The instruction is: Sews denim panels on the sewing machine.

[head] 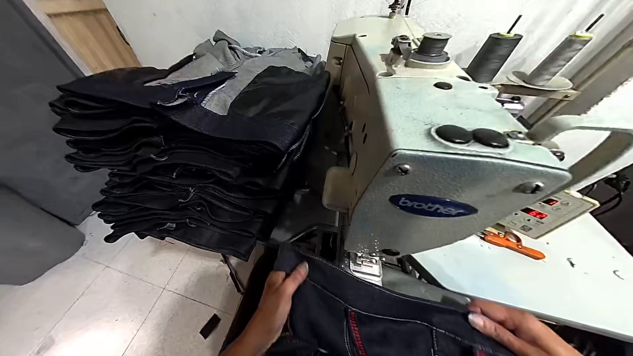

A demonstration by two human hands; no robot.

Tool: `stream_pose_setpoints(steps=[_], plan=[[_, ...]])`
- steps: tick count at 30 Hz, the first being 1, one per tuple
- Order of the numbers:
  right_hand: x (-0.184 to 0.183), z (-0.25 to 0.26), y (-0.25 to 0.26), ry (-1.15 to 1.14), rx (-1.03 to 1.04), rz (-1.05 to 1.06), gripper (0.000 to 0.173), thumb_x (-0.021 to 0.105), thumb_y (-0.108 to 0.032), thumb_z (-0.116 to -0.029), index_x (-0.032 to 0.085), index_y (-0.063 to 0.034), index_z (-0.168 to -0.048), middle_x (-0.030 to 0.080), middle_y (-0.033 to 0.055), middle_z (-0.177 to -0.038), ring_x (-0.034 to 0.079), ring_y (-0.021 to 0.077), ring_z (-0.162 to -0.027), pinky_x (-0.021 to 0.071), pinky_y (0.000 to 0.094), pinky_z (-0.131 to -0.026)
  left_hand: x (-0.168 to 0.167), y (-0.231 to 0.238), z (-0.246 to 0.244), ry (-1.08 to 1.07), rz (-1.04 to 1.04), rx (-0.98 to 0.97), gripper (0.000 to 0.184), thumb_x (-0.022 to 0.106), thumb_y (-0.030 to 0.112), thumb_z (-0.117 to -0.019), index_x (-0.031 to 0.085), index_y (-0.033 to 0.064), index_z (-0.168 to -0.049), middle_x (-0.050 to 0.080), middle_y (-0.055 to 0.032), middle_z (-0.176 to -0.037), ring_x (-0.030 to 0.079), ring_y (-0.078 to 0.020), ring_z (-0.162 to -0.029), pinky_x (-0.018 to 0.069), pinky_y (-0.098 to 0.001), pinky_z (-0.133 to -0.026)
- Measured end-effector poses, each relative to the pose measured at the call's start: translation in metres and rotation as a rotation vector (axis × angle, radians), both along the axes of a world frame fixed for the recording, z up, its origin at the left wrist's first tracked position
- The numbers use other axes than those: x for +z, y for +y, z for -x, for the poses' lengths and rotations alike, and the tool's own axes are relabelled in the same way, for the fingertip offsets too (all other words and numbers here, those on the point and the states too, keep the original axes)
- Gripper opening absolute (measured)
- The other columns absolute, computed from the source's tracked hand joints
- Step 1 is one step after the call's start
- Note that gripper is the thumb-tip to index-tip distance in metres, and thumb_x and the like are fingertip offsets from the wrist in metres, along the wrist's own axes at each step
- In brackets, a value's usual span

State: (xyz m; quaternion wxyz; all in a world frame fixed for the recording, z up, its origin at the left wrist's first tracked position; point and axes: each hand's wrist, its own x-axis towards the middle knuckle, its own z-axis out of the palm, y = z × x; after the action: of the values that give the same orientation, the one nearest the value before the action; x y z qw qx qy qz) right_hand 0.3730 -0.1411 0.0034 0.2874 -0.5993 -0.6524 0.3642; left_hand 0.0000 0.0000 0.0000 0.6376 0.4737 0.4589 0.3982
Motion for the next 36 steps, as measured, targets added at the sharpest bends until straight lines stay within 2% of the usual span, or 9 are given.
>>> stream_pose_setpoints(steps=[5, 10, 14, 16, 18, 22, 25, 28, 36], plan=[[-0.018, -0.006, 0.072, -0.1, -0.06, -0.174, 0.037, 0.057, -0.042, -0.0996, 0.073, -0.0111, -0.087, 0.064, -0.0099, -0.071, 0.056, -0.0073, -0.065, 0.047, 0.0175, -0.062, 0.004, 0.051, -0.037, 0.062, -0.196, -0.061, 0.016, 0.062, 0.013, -0.0965, 0.074, 0.0028, -0.096, 0.073, -0.0019, -0.091, 0.068, -0.0061, -0.092, 0.0555, -0.031, -0.089], [-0.002, -0.005, 0.01, 0.07, 0.048, 0.265, 0.036, 0.058, -0.025, -0.1005, 0.067, 0.0033, -0.08, 0.06, 0.0018, -0.068, 0.055, 0.0059, -0.065, 0.0468, 0.0338, -0.064, 0.009, 0.001, 0.013, 0.0, 0.021, -0.019, 0.017, 0.056, 0.01, -0.098, 0.071, 0.0018, -0.102, 0.076, -0.0006, -0.091, 0.073, -0.0075, -0.088, 0.0609, -0.0322, -0.087], [0.01, -0.033, 0.016, 0.18, -0.269, 0.227, 0.021, 0.059, -0.022, -0.095, 0.067, -0.0229, -0.076, 0.063, -0.0196, -0.07, 0.056, -0.0083, -0.065, 0.0489, 0.0179, -0.062, 0.024, 0.021, -0.043, -0.174, 0.287, 0.176, 0.017, 0.052, 0.011, -0.1022, 0.065, 0.0011, -0.108, 0.072, -0.0058, -0.092, 0.071, -0.0134, -0.088, 0.0607, -0.0345, -0.08], [0.023, -0.028, 0.052, 0.079, -0.537, 0.074, 0.013, 0.056, -0.009, -0.0922, 0.067, -0.0151, -0.087, 0.066, -0.0127, -0.077, 0.061, -0.0068, -0.072, 0.0539, 0.0163, -0.068, 0.024, 0.059, -0.078, -0.261, 0.298, 0.198, 0.019, 0.053, 0.019, -0.1061, 0.065, 0.0043, -0.11, 0.07, -0.004, -0.09, 0.069, -0.0115, -0.083, 0.0591, -0.0311, -0.075], [0.048, -0.006, 0.08, -0.072, -0.658, 0.15, 0.016, 0.052, 0.007, -0.0969, 0.061, 0.0101, -0.11, 0.062, 0.014, -0.096, 0.057, 0.0124, -0.089, 0.0483, 0.0326, -0.083, 0.017, 0.082, -0.092, -0.189, 0.221, 0.12, 0.03, 0.049, 0.034, -0.108, 0.065, 0.0085, -0.111, 0.068, -0.0014, -0.093, 0.065, -0.0083, -0.084, 0.0562, -0.0297, -0.073], [-0.008, -0.024, 0.062, -0.135, -0.187, 0.286, 0.031, 0.063, -0.022, -0.0978, 0.069, 0.0086, -0.099, 0.068, 0.0139, -0.089, 0.062, 0.0157, -0.083, 0.0518, 0.0418, -0.082, -0.006, 0.034, -0.064, -0.031, -0.011, 0.052, 0.034, 0.051, 0.016, -0.105, 0.058, -0.0081, -0.127, 0.066, -0.0115, -0.117, 0.062, -0.0077, -0.11, 0.0509, -0.0284, -0.1], [-0.05, -0.02, 0.03, -0.315, -0.056, 0.016, 0.043, 0.067, -0.041, -0.0943, 0.072, 0.0008, -0.086, 0.067, 0.0168, -0.075, 0.066, 0.0335, -0.07, 0.0512, 0.0583, -0.064, -0.013, -0.017, -0.032, -0.115, 0.031, -0.018, 0.02, 0.05, 0.011, -0.1039, 0.064, -0.0019, -0.111, 0.075, 0.0006, -0.099, 0.07, -0.0025, -0.097, 0.0574, -0.0266, -0.094], [-0.023, 0.017, 0.018, -0.513, -0.134, -0.459, 0.024, 0.063, -0.041, -0.0969, 0.073, -0.0188, -0.099, 0.066, 0.0105, -0.091, 0.065, 0.0268, -0.086, 0.0522, 0.0432, -0.076, -0.005, -0.028, -0.014, -0.303, 0.262, -0.106, 0.029, 0.047, 0.021, -0.1066, 0.055, 0.0009, -0.126, 0.074, -0.0017, -0.108, 0.071, -0.0098, -0.103, 0.0587, -0.0336, -0.096], [-0.011, 0.095, 0.02, -0.288, 0.292, -0.672, 0.026, 0.047, -0.019, -0.1081, 0.068, -0.0285, -0.121, 0.056, 0.0065, -0.094, 0.056, 0.0213, -0.093, 0.0439, 0.0322, -0.089, -0.008, -0.013, -0.01, -0.505, 0.469, -0.162, 0.034, 0.037, 0.025, -0.1104, 0.056, 0.0041, -0.129, 0.073, -0.0103, -0.114, 0.071, -0.0197, -0.109, 0.0589, -0.0419, -0.096]])
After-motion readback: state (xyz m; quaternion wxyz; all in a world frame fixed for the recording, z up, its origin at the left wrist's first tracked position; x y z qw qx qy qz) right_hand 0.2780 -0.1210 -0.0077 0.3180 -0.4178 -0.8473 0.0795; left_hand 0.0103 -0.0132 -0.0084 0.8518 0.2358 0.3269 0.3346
